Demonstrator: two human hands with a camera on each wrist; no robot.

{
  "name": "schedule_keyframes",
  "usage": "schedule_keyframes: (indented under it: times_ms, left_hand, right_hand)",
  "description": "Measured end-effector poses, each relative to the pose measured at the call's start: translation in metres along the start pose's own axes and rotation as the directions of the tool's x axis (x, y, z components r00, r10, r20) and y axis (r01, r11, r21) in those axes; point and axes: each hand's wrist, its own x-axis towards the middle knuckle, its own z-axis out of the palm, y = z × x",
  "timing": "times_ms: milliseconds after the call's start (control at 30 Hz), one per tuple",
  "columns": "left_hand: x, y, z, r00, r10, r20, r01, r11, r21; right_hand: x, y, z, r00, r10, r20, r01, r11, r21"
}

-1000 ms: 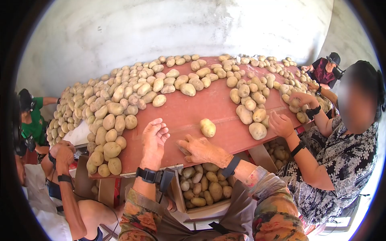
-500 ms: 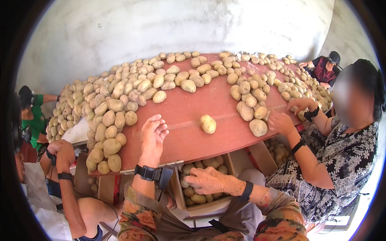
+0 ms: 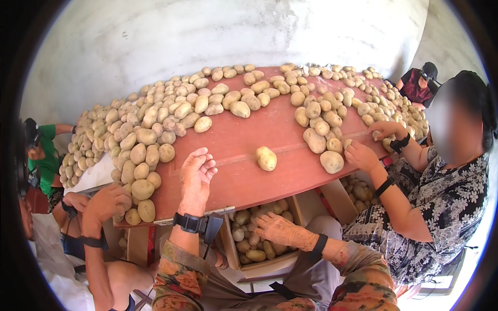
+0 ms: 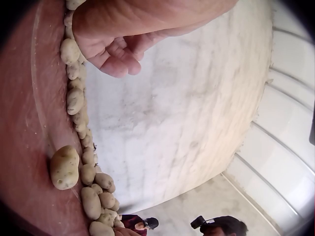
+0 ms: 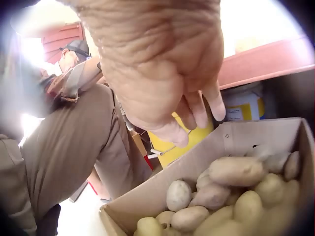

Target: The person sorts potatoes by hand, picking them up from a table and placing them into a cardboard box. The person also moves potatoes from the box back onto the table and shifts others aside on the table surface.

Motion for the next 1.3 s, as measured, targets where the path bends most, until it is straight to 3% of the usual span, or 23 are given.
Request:
schedule_keyframes:
  times_ms: [67,200,367,400,467,600,700,767,867,1067,1300]
  left_hand:
    - [0.0,-0.001,-0.001,1.0,0.0,0.013,0.0,1.0,-0.004]
    - [-0.002,-0.001,0.002,1.0,0.006,0.01,-0.006,1.0,0.005]
    - [-0.001,-0.002,0.002,1.0,-0.001,0.017,0.0,1.0,0.011]
    - [-0.001,-0.001,0.002,1.0,-0.003,0.012,0.003,1.0,0.012]
    - [-0.002,-0.001,0.002,1.0,-0.004,0.019,0.004,1.0,0.006]
    - [-0.002,-0.001,0.001,0.999,-0.007,0.038,0.007,1.0,-0.001]
    - [-0.002,0.0,0.002,0.999,-0.012,0.032,0.011,1.0,0.013]
    - [-0.002,0.0,0.002,0.999,-0.015,0.032,0.014,1.0,0.016]
    - [-0.003,0.0,0.004,1.0,-0.018,0.026,0.017,1.0,0.022]
    - [-0.002,-0.002,0.001,0.999,-0.018,0.035,0.018,1.0,0.025]
    - [-0.003,0.001,0.0,0.999,-0.021,0.035,0.02,0.999,0.025]
  right_hand:
    - [-0.005,-0.004,0.002,0.984,0.022,0.176,-0.042,0.993,0.111]
    - [0.001,-0.004,-0.012,0.988,0.028,0.149,-0.06,0.974,0.217]
    - [0.012,0.015,-0.032,0.966,0.161,-0.201,-0.147,0.985,0.085]
    - [0.015,0.02,-0.037,0.966,0.161,-0.202,-0.146,0.986,0.085]
    - [0.022,0.033,-0.049,0.912,0.295,-0.285,-0.315,0.949,-0.028]
    - [0.032,0.069,-0.047,0.834,0.402,-0.377,-0.438,0.899,-0.011]
    - [0.036,0.091,-0.037,0.813,0.515,-0.272,-0.523,0.851,0.048]
    - [0.041,0.1,-0.036,0.781,0.623,-0.048,-0.611,0.777,0.151]
    - [0.052,0.114,-0.042,0.737,0.674,0.043,-0.671,0.723,0.164]
    - [0.078,0.144,-0.056,0.703,0.693,0.161,-0.711,0.688,0.143]
    - [0.091,0.146,-0.054,0.738,0.641,0.21,-0.673,0.72,0.17]
